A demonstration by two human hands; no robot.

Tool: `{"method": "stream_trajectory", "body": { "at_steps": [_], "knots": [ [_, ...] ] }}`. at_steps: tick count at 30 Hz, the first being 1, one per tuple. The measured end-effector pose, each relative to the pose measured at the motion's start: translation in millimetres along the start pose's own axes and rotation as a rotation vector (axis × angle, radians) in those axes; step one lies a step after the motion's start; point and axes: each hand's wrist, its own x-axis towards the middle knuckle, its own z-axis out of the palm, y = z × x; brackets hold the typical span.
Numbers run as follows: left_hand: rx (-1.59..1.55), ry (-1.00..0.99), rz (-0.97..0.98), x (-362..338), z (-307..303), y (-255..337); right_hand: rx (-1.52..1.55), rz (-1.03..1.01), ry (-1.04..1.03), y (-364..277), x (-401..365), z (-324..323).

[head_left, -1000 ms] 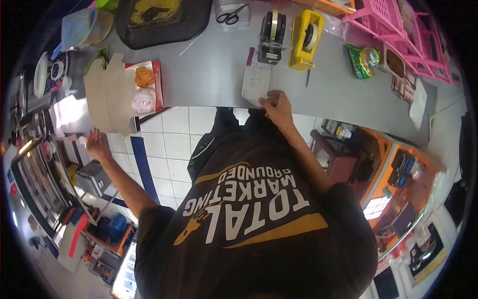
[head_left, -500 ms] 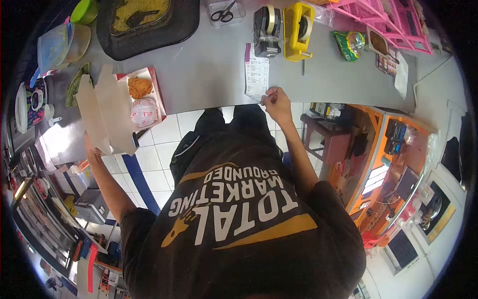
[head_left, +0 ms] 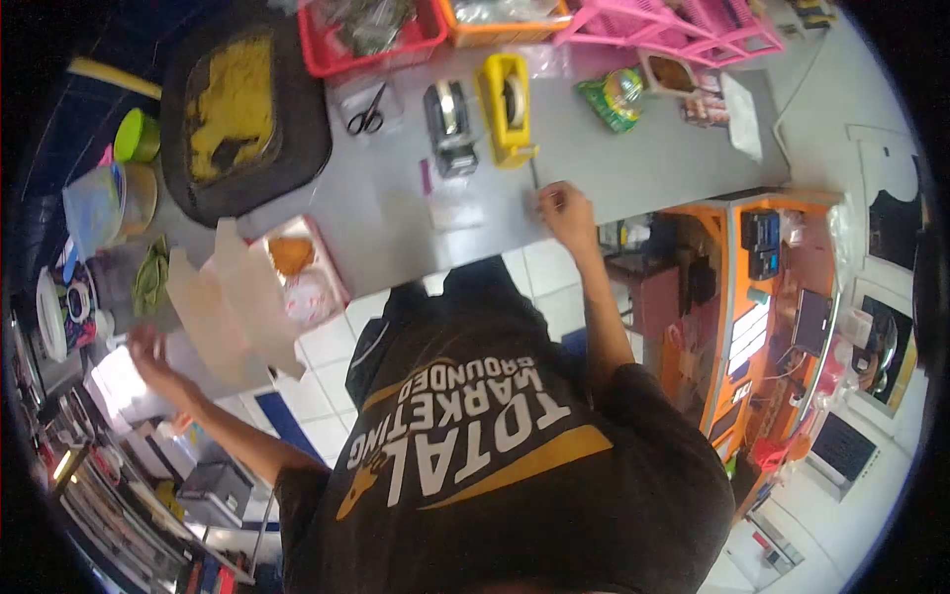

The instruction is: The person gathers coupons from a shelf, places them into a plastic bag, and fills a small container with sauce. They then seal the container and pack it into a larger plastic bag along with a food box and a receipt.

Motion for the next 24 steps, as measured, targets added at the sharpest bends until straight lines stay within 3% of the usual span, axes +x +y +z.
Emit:
{"method": "stream_trajectory", "body": {
  "at_steps": [3,6,7,8,9,10,13,15,17,19,21,24],
  "knots": [
    [0.002,0.196,0.238,-36.3,64.2,99.0,-0.131,-0.126,0.395,0.9,75.7,-78.9],
    [-0.124,0.118,0.239,-90.1,150.8,143.3,-0.150,-0.287,0.552,29.3,158.9,-127.1],
    [-0.017,0.032,0.226,-124.2,186.5,175.2,-0.140,-0.370,0.585,44.2,185.8,-137.3],
    [0.086,-0.049,0.211,-148.6,219.9,200.8,-0.002,-0.286,0.421,64.6,212.2,-140.0],
    [-0.110,-0.126,0.300,-164.6,257.1,178.7,0.042,-0.304,0.364,79.8,230.9,-140.4],
    [-0.323,-0.257,0.270,-191.5,294.6,180.3,0.082,-0.317,0.297,92.3,239.8,-135.0],
    [-0.222,-0.547,0.159,-260.5,386.3,217.6,0.346,-0.257,-0.036,97.1,237.8,-121.5],
    [-0.173,-0.744,0.134,-303.0,445.8,219.2,0.409,-0.222,-0.131,91.4,223.9,-108.7],
    [-0.136,-1.027,-0.020,-338.0,505.9,221.9,0.368,-0.230,-0.056,75.6,213.4,-98.3],
    [0.140,-1.024,0.182,-363.6,556.5,215.4,0.315,-0.270,-0.054,69.6,224.4,-108.3],
    [0.276,-0.969,0.217,-371.8,590.3,223.6,0.261,-0.313,-0.156,66.7,237.3,-104.3],
    [0.436,-0.852,0.370,-372.4,618.0,222.3,0.150,-0.560,0.107,52.4,265.4,-99.1]
  ]
}}
